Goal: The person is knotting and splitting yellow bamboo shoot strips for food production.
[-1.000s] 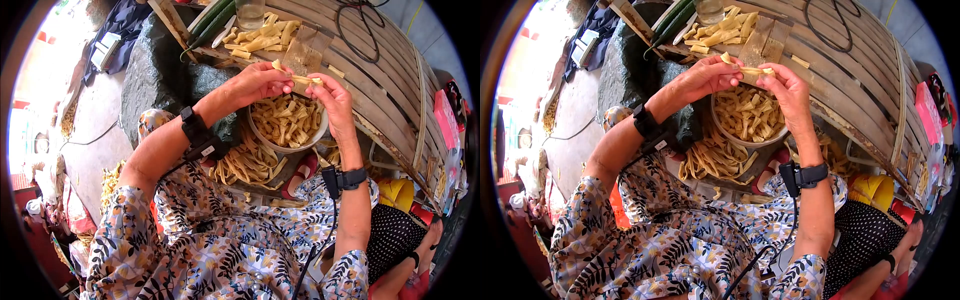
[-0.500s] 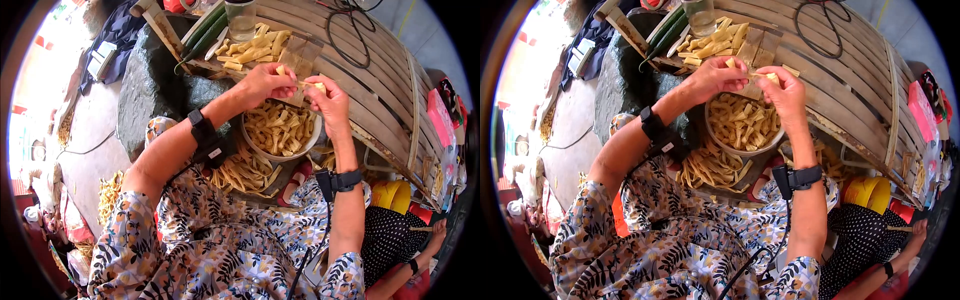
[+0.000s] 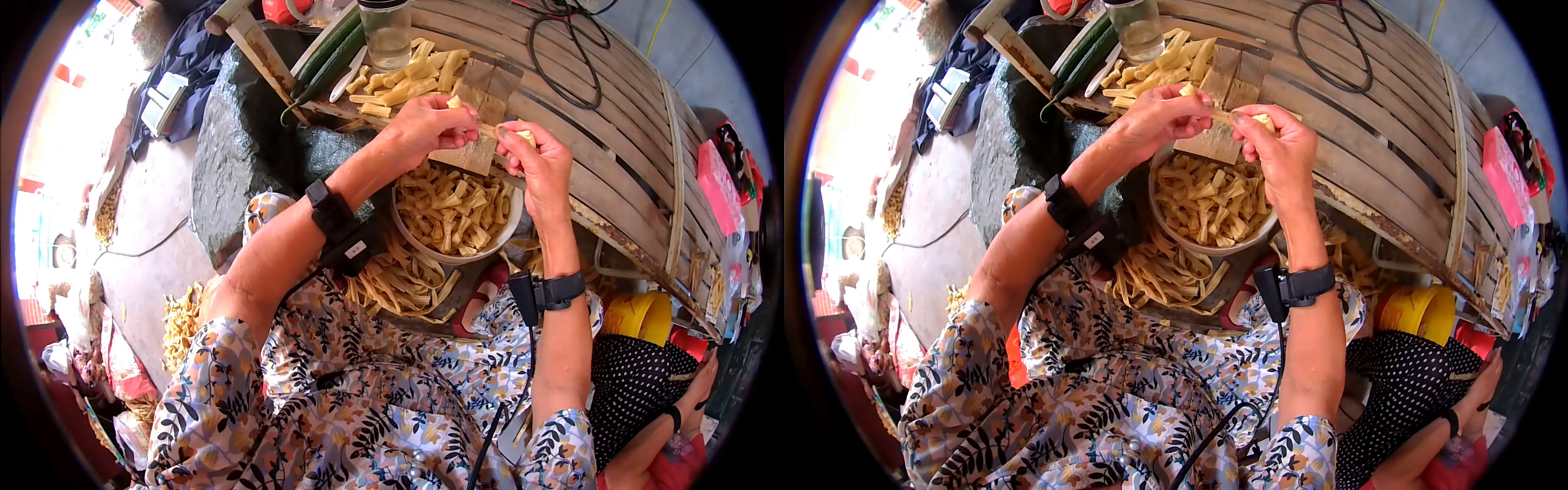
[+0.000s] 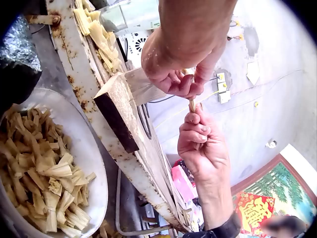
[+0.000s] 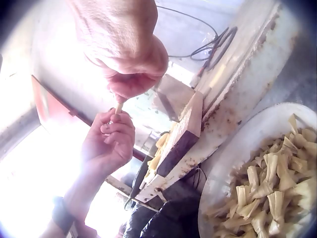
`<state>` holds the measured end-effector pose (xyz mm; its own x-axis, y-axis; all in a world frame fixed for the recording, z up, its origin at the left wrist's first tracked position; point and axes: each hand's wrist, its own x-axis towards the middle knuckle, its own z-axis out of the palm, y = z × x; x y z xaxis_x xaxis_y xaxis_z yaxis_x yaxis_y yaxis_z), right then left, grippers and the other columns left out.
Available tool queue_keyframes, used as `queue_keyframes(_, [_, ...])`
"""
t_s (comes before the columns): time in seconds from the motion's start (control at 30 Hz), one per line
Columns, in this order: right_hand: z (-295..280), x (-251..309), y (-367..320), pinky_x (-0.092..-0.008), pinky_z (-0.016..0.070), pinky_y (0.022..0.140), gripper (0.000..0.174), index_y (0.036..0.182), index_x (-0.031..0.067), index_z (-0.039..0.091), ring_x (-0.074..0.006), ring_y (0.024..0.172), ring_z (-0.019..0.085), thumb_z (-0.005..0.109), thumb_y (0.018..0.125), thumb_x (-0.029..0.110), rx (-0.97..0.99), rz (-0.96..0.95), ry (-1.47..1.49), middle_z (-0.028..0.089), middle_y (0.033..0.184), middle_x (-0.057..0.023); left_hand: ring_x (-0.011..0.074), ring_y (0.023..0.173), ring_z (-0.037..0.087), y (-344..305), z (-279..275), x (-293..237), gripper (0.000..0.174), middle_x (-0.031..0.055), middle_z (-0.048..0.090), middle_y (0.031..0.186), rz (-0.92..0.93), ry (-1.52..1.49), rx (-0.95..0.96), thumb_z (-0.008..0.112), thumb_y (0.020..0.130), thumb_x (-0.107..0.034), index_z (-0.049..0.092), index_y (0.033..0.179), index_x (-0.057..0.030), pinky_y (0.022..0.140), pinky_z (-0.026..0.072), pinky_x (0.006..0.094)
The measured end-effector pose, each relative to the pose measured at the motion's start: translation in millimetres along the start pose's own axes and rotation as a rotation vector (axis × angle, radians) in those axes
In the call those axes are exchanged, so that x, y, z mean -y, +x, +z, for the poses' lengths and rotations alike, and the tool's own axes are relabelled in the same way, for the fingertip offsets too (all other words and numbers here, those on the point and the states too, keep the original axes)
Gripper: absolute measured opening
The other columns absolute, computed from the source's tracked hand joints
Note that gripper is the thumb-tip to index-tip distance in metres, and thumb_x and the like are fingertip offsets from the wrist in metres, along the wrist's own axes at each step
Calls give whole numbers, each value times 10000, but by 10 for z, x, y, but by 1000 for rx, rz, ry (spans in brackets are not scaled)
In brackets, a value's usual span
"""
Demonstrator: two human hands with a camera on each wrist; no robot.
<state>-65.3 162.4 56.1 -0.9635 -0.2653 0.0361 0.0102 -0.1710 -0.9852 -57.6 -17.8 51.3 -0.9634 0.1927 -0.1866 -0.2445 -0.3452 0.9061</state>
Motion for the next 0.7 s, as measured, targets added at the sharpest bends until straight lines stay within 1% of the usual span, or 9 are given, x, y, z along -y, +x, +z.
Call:
queue_keyframes(0.03, [4,6,15,-170,362,448,156,876,-14,624,-37,513,464,649,766,94,4,5,8,586,664,-40,73,604,488,0,-6,-14,128,56,575,735,-3,-9,-10,601,771,-103,550,864,-31,581,403,189])
queue_keyframes(0.07, [-10,7,41,-168,368,452,156,882,-10,625,-36,519,467,645,772,97,15,14,5,589,671,-40,83,646,522,10,-21,-19,131,50,575,744,-13,-21,-5,603,776,-103,547,870,-33,617,433,198])
queue_keyframes(0.13, [-56,-22,92,-163,378,461,156,895,-4,627,-33,530,475,638,782,104,36,32,-6,595,686,-39,91,675,546,42,-7,-13,124,50,581,761,13,37,-4,598,787,-104,547,874,-31,662,455,209])
queue_keyframes(0.27, [-86,-80,240,-158,431,519,166,938,21,625,-32,599,508,620,803,116,6,64,0,607,746,-26,108,723,580,169,-77,-89,123,58,595,802,67,125,-18,581,810,-109,548,891,-23,727,486,235])
queue_keyframes(0.37, [-128,-55,344,-159,457,561,176,962,34,621,-35,649,524,615,808,117,-52,60,58,608,789,-15,109,715,583,295,-95,-162,136,69,604,821,148,260,-2,568,821,-116,551,909,-15,713,493,237])
queue_keyframes(0.43, [-147,-125,425,-164,467,578,185,972,35,618,-40,682,530,618,804,113,-89,53,76,604,804,-9,101,709,586,383,-125,-193,140,59,612,805,232,359,16,572,818,-116,557,910,-10,684,485,222])
queue_keyframes(0.5, [-158,-202,493,-170,463,575,182,968,33,619,-41,685,528,620,802,108,-111,8,76,597,797,-2,93,703,589,471,-147,-193,145,49,619,788,314,456,35,577,816,-115,564,910,-6,656,477,207])
queue_keyframes(0.7, [-170,-290,630,-182,445,560,183,962,21,623,-50,681,519,625,795,95,-156,-40,66,583,777,7,77,683,587,594,-177,-169,138,48,631,788,304,524,-9,586,812,-116,574,919,-29,607,458,191])
